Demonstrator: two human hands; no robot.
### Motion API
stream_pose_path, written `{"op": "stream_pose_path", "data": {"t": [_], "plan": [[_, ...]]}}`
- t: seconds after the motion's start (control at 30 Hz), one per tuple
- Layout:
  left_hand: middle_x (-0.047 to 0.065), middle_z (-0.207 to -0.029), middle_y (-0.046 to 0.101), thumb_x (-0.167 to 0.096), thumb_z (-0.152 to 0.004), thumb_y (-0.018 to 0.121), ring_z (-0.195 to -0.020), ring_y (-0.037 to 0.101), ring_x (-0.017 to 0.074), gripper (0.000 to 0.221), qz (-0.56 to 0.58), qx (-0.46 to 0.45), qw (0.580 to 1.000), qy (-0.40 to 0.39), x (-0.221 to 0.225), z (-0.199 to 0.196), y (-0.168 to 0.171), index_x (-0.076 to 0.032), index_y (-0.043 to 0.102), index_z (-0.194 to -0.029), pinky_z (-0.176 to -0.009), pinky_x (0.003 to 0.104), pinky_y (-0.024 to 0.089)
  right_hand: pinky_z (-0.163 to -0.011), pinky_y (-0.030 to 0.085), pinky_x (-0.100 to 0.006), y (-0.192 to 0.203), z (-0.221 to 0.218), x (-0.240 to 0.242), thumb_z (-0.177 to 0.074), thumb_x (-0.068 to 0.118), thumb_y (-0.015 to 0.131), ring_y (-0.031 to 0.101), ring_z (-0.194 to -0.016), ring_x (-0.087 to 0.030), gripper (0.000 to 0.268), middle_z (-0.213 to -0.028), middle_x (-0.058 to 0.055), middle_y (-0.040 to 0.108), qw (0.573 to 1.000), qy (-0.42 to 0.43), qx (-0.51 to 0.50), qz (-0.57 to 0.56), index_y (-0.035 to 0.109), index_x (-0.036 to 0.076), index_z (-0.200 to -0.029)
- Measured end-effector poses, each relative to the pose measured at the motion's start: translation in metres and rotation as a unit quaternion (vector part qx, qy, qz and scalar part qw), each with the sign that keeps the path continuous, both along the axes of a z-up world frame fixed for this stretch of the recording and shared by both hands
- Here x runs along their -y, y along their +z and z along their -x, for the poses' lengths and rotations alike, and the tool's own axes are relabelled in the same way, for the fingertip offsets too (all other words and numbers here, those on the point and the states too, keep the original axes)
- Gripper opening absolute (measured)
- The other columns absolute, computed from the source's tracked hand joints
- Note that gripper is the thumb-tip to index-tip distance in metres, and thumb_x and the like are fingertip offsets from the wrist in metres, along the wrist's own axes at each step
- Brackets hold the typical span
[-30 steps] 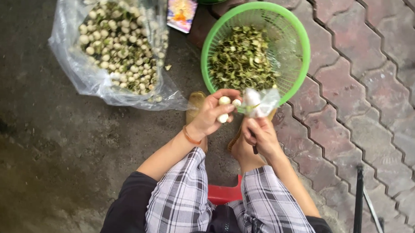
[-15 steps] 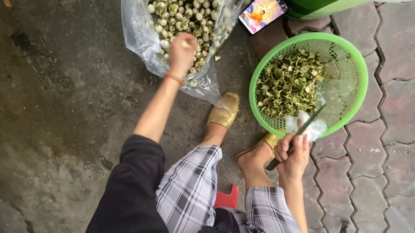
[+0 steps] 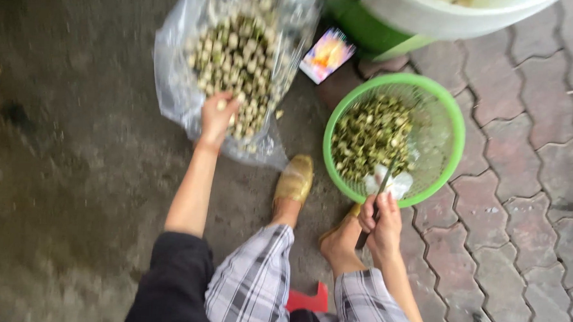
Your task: Peeling small fruits with a knife, collecting them in a small plastic bag, and dumping them into a large bucket.
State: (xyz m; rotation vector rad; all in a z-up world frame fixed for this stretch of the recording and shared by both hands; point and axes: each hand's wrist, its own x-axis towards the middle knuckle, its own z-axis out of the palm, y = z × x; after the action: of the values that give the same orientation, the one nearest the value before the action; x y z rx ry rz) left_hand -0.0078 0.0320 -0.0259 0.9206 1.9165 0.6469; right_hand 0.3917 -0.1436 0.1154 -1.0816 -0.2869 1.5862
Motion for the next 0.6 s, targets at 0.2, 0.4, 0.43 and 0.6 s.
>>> {"op": "stream_pose_path", "data": {"t": [0.2, 0.4, 0.43, 0.6], "plan": [[0.024, -0.12, 0.071, 0.0, -0.094, 0.066, -0.07, 0.069, 0.0172, 0.027, -0.066, 0.539, 0.828, 0.142, 0.032, -0.033, 0.019, -0.014, 0.053, -0.114, -0.049, 0.025, 0.055, -0.032, 0.023, -0.021, -0.007, -0.004, 0.01, -0.11, 0.018, 0.044, 0.03, -0.039, -0.006, 0.02, -0.061, -0.002, 0.047, 0.999, 0.044, 0.012, -0.006, 0.055, 0.006, -0.123], [0.022, -0.106, 0.07, -0.001, -0.097, 0.058, -0.073, 0.072, 0.0245, 0.034, 0.068, 0.729, 0.681, -0.011, 0.058, -0.155, 0.093, 0.001, 0.065, -0.13, -0.053, 0.03, 0.061, -0.036, 0.029, -0.02, -0.004, -0.014, 0.017, -0.107, 0.021, 0.051, 0.037, -0.042, -0.007, 0.013, -0.064, 0.0, 0.053, 0.988, 0.141, 0.054, 0.014, 0.055, 0.009, -0.11], [0.018, -0.107, 0.067, -0.005, -0.098, 0.062, -0.072, 0.069, 0.0192, 0.028, 0.107, 0.73, 0.673, -0.044, 0.066, -0.174, 0.108, -0.001, 0.064, -0.126, -0.053, 0.026, 0.06, -0.036, 0.027, -0.021, -0.003, -0.014, 0.018, -0.107, 0.021, 0.053, 0.036, -0.043, -0.008, 0.012, -0.064, -0.001, 0.052, 0.988, 0.149, 0.048, 0.006, 0.054, 0.009, -0.107], [0.012, -0.099, 0.065, -0.003, -0.093, 0.073, -0.065, 0.065, 0.0151, 0.026, 0.21, 0.667, 0.703, -0.129, 0.109, -0.232, 0.103, -0.003, 0.063, -0.117, -0.048, 0.021, 0.058, -0.036, 0.025, -0.021, -0.009, -0.023, 0.029, -0.104, 0.022, 0.057, 0.034, -0.042, -0.008, 0.021, -0.065, -0.004, 0.052, 0.983, 0.18, 0.023, -0.018, 0.054, 0.005, -0.117]]}}
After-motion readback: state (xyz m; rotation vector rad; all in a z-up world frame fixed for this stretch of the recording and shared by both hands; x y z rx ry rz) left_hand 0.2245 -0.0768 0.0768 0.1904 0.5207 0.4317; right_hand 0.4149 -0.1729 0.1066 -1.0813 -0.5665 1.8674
